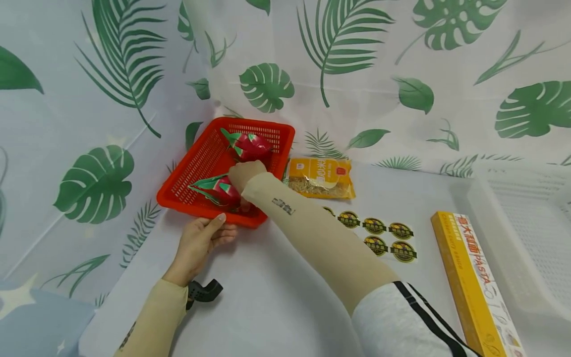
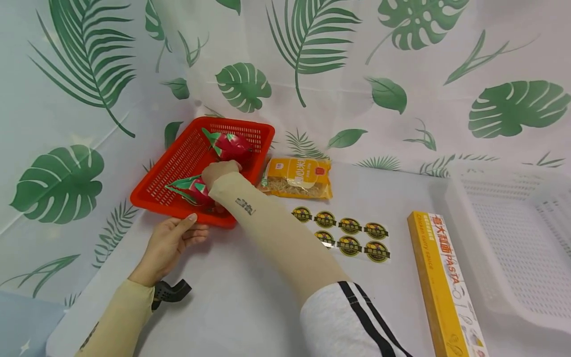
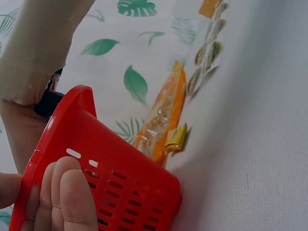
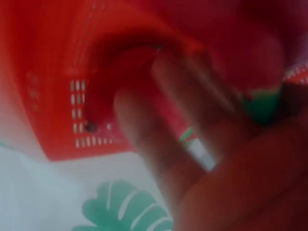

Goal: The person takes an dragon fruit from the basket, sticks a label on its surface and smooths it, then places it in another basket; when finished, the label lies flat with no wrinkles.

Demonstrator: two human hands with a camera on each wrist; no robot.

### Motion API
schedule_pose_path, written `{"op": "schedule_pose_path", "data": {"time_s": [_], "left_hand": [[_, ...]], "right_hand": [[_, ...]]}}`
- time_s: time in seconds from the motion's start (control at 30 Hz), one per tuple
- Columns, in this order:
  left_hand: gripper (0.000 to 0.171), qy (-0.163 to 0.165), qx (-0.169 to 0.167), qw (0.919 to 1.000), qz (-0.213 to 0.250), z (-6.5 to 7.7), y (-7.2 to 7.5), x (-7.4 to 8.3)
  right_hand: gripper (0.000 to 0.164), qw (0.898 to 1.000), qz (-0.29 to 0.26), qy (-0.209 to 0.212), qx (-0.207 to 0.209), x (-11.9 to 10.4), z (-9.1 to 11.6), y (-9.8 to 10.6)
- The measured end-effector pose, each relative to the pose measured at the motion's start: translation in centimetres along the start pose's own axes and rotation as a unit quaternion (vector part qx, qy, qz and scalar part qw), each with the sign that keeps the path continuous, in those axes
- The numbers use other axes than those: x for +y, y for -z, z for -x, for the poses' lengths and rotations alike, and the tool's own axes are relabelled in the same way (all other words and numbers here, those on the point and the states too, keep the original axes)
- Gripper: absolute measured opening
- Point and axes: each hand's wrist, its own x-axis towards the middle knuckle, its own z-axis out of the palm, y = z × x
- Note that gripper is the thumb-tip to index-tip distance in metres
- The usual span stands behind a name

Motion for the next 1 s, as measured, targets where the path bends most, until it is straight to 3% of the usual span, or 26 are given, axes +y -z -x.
{"op": "schedule_pose_path", "data": {"time_s": [0.23, 0.57, 1.0], "left_hand": [[0.043, 0.002, 0.002, 1.0, 0.002, 0.0, -0.1, 0.2], [0.042, -0.004, -0.004, 1.0, 0.004, 0.0, 0.0, 0.1], [0.04, -0.01, 0.003, 0.9999, 0.007, 0.1, -0.1, 0.0]], "right_hand": [[0.079, 0.999, -0.033, 0.02, 0.008, -0.1, 0.0, 0.4], [0.078, 0.999, -0.044, 0.024, -0.009, 0.7, -2.0, 0.0], [0.074, 0.993, -0.105, 0.036, 0.032, 1.6, 1.9, 1.8]]}}
